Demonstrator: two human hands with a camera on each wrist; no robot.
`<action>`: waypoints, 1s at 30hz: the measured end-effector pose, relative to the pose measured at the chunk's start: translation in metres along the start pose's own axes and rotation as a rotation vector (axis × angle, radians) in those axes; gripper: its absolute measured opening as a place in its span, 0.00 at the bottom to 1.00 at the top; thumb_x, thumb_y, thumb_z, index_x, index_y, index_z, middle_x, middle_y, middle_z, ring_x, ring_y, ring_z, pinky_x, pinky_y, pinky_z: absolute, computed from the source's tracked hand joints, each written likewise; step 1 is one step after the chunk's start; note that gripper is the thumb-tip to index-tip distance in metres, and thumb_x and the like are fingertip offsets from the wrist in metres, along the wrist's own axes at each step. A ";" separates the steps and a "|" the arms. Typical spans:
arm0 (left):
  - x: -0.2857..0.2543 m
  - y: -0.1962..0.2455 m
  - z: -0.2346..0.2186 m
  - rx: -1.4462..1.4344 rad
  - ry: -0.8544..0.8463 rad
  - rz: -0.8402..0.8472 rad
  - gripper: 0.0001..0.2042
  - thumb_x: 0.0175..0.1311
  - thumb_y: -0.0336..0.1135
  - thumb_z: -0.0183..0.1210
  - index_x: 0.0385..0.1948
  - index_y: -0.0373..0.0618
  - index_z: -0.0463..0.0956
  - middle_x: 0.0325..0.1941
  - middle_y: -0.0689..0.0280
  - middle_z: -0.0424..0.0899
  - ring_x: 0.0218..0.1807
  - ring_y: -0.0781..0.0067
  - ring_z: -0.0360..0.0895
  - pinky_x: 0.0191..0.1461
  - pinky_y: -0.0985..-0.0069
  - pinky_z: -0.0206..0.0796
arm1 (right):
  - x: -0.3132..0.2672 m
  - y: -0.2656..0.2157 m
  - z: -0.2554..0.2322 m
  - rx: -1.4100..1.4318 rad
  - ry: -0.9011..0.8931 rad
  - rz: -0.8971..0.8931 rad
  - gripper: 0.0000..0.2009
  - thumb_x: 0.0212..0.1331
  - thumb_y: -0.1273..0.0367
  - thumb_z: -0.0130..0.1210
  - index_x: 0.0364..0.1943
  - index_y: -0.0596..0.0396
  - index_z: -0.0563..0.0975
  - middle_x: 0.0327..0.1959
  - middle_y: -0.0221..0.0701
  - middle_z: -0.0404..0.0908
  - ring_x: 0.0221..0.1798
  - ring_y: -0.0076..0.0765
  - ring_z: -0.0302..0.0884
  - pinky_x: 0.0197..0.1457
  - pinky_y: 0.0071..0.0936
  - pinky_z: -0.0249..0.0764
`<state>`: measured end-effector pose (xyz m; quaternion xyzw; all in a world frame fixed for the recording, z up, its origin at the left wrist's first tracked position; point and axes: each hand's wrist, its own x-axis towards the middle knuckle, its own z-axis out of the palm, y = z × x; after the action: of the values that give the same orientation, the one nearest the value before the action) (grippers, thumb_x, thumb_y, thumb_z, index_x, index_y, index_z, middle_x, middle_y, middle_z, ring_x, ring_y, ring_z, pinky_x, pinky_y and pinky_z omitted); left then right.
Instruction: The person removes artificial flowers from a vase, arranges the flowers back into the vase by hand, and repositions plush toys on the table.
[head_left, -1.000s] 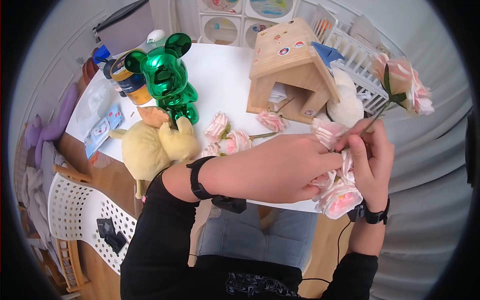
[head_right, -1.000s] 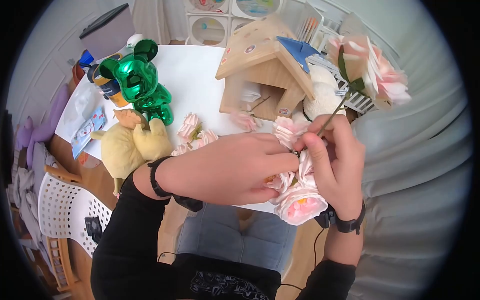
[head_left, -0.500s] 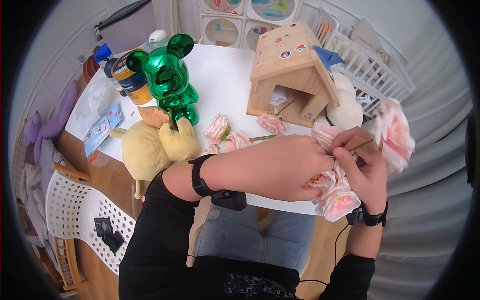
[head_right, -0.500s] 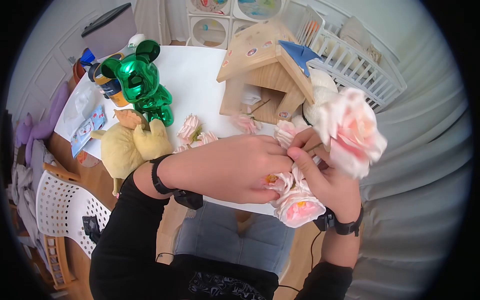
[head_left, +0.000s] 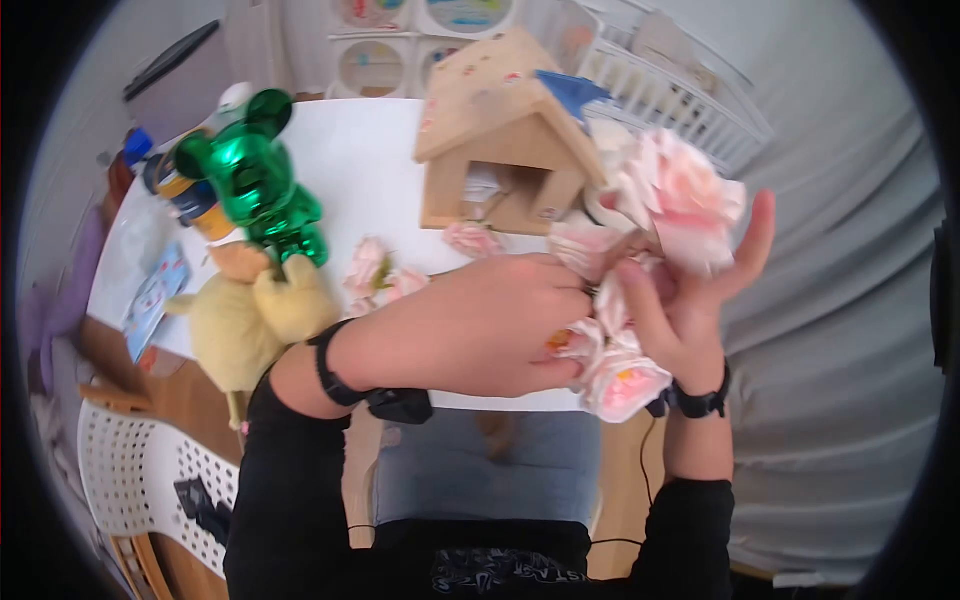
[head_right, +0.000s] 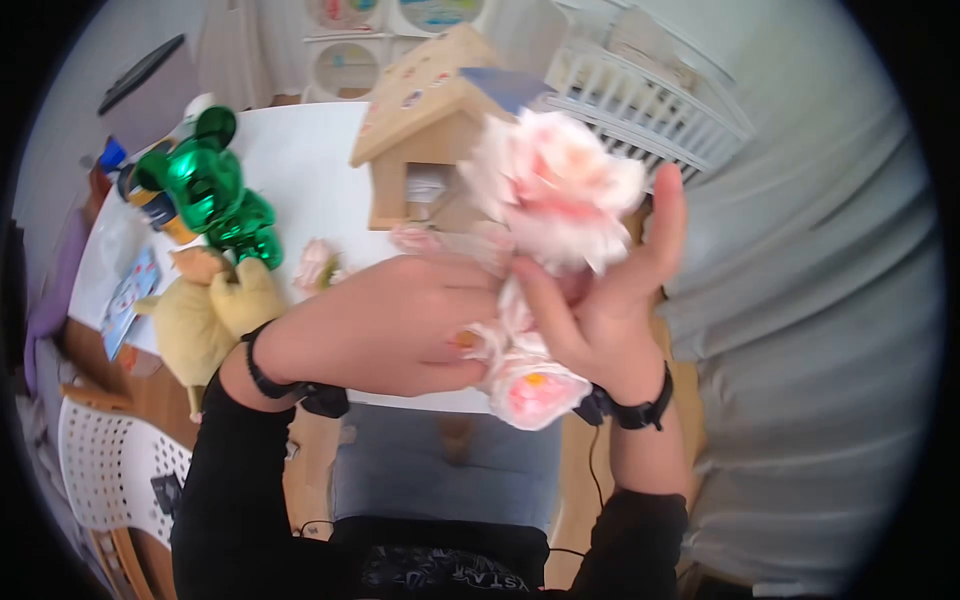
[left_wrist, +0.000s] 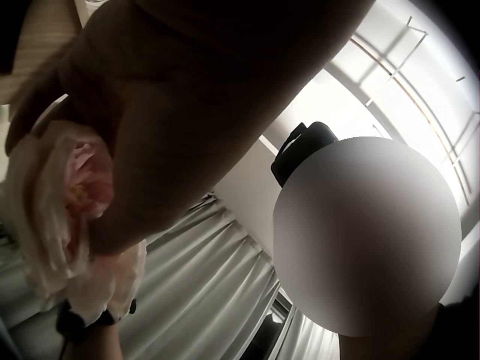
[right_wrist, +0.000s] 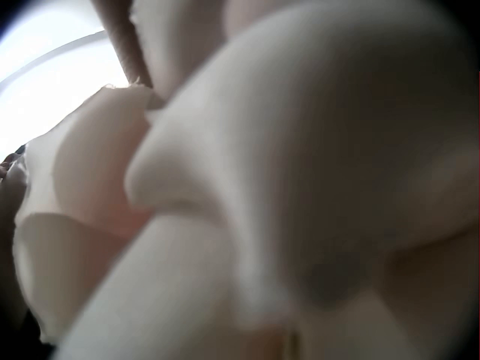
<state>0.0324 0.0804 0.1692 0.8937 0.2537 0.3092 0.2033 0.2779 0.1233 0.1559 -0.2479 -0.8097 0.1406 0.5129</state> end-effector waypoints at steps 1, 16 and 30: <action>0.002 0.000 0.001 -0.017 -0.005 0.025 0.12 0.60 0.36 0.69 0.39 0.37 0.80 0.40 0.53 0.82 0.47 0.46 0.82 0.52 0.56 0.77 | -0.001 0.000 0.003 0.051 0.020 0.006 0.44 0.65 0.78 0.67 0.81 0.68 0.52 0.84 0.50 0.50 0.73 0.47 0.75 0.76 0.43 0.71; 0.003 0.004 -0.006 -0.011 -0.072 -0.090 0.13 0.61 0.38 0.70 0.42 0.41 0.83 0.37 0.53 0.84 0.43 0.44 0.83 0.49 0.55 0.76 | 0.033 -0.004 -0.006 -0.064 -0.189 -0.390 0.28 0.58 0.76 0.73 0.58 0.55 0.67 0.52 0.39 0.80 0.48 0.38 0.83 0.53 0.34 0.80; -0.001 0.006 -0.005 -0.178 -0.043 -0.143 0.18 0.65 0.42 0.70 0.53 0.47 0.83 0.43 0.59 0.87 0.47 0.49 0.83 0.56 0.60 0.76 | 0.019 0.001 -0.011 0.042 -0.200 -0.304 0.23 0.50 0.81 0.63 0.54 0.51 0.77 0.40 0.33 0.84 0.40 0.44 0.81 0.46 0.35 0.79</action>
<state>0.0309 0.0761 0.1758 0.8582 0.2838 0.2962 0.3086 0.2815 0.1342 0.1752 -0.0966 -0.8817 0.1023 0.4504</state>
